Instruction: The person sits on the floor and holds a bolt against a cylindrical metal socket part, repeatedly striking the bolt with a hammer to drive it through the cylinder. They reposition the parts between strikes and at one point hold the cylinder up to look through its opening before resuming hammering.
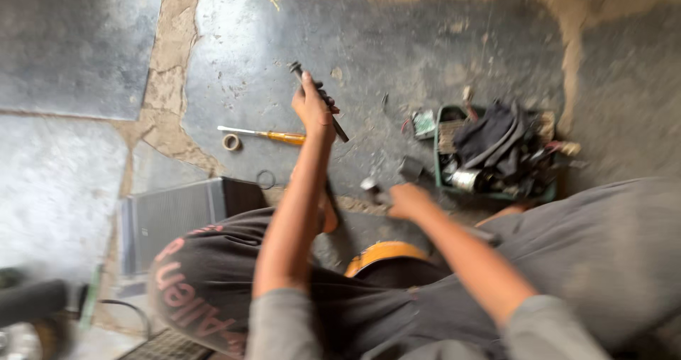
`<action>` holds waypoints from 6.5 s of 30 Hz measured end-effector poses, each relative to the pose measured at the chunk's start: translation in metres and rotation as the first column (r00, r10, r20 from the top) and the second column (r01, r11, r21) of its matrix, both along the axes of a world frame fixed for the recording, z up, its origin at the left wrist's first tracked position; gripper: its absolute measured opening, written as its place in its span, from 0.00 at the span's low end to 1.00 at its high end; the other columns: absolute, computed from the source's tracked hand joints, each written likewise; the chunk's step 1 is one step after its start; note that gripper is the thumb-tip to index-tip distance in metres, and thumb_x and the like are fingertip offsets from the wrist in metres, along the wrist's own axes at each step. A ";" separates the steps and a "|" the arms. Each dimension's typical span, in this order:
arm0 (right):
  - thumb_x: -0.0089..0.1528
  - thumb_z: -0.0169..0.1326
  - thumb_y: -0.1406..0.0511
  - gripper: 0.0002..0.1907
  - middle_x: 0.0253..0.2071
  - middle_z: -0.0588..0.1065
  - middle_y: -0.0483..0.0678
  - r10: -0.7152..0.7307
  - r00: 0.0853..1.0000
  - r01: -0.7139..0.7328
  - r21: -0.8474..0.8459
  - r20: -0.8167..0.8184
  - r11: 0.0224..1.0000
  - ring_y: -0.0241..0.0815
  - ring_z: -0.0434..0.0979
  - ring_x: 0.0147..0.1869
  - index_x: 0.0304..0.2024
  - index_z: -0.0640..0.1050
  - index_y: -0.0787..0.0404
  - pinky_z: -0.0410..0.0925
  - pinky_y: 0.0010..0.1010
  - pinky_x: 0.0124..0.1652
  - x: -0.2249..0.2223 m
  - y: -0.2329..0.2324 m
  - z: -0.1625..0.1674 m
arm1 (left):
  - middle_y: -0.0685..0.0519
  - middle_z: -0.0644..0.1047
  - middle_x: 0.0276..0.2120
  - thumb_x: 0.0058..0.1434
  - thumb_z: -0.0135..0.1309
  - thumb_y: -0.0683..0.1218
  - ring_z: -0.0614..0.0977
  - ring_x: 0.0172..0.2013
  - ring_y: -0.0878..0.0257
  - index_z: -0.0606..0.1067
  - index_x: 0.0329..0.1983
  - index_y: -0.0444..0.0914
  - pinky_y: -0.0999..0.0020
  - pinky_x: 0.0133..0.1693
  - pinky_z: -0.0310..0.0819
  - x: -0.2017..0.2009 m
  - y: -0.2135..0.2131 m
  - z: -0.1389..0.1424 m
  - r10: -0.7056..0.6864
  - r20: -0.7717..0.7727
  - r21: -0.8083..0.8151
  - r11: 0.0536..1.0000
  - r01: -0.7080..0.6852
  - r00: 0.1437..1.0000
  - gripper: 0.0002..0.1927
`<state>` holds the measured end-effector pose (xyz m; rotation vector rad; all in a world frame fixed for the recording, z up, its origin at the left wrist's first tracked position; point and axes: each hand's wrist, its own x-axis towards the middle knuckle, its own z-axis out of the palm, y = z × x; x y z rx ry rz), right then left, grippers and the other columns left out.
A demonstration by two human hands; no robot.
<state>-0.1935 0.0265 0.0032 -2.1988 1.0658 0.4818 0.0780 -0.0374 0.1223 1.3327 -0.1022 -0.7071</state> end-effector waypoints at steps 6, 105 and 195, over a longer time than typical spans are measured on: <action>0.46 0.65 0.58 0.27 0.49 0.79 0.60 -0.155 0.987 0.143 0.195 0.045 0.970 0.60 0.79 0.55 0.47 0.81 0.59 0.72 0.46 0.54 0.032 0.021 -0.013 | 0.49 0.77 0.19 0.64 0.54 0.54 0.81 0.19 0.58 0.76 0.33 0.36 0.58 0.23 0.77 -0.021 0.021 0.053 -0.757 0.315 0.539 0.639 0.549 0.572 0.15; 0.62 0.65 0.63 0.18 0.29 0.75 0.49 -0.463 0.611 0.561 0.062 0.642 0.826 0.34 0.74 0.22 0.42 0.71 0.67 0.67 0.28 0.22 -0.013 -0.080 0.156 | 0.41 0.83 0.37 0.50 0.71 0.49 0.84 0.42 0.43 0.83 0.41 0.39 0.53 0.44 0.77 -0.086 0.036 -0.121 -0.400 0.192 0.603 0.769 0.214 0.896 0.17; 0.57 0.67 0.66 0.23 0.31 0.76 0.51 -0.430 0.696 0.473 0.084 0.574 0.877 0.43 0.78 0.26 0.50 0.71 0.66 0.71 0.35 0.26 -0.003 -0.075 0.121 | 0.39 0.81 0.39 0.57 0.64 0.47 0.81 0.43 0.38 0.78 0.48 0.42 0.48 0.43 0.76 -0.109 0.043 -0.157 -0.732 0.426 0.597 0.669 0.443 0.531 0.16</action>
